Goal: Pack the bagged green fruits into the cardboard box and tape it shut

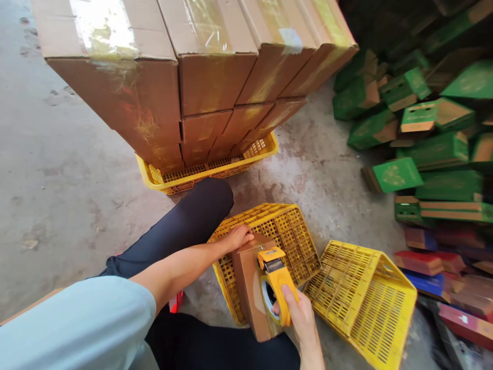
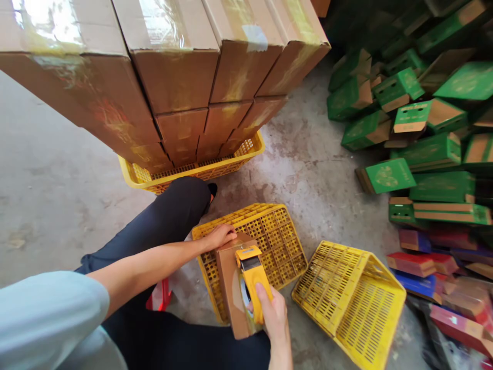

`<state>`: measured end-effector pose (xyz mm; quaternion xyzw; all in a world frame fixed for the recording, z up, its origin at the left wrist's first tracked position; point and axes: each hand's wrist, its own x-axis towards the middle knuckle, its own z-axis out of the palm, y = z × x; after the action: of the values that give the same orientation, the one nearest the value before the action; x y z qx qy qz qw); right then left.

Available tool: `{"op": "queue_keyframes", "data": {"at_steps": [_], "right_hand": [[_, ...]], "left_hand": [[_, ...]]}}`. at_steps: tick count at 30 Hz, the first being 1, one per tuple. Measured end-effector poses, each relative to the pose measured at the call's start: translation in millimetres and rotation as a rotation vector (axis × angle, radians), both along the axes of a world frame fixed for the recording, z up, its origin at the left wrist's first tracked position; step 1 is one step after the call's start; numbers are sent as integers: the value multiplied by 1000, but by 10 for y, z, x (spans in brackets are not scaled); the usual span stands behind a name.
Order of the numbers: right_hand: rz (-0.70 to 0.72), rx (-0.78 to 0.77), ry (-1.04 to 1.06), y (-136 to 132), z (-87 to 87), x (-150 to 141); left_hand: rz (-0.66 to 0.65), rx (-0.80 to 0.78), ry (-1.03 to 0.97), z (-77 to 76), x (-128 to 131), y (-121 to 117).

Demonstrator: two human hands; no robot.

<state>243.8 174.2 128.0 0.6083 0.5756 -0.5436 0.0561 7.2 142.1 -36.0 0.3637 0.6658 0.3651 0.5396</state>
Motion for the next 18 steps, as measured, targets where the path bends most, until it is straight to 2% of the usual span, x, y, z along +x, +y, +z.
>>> {"op": "queue_keyframes", "data": {"at_steps": [8,12,16,18], "right_hand": [[0,12,-10,-13,-11,16],[-7,14,-21,-20,15,-16],[-28,19,-18,-32,62,-80],[-33,18,-15,-35,83,-101]], "left_hand": [[0,7,54,-37,-33,-97],[32,86,59,70,-64,-93],[122,100,-122,217,44,-56],[122,94,-205,283,107,-77]]}}
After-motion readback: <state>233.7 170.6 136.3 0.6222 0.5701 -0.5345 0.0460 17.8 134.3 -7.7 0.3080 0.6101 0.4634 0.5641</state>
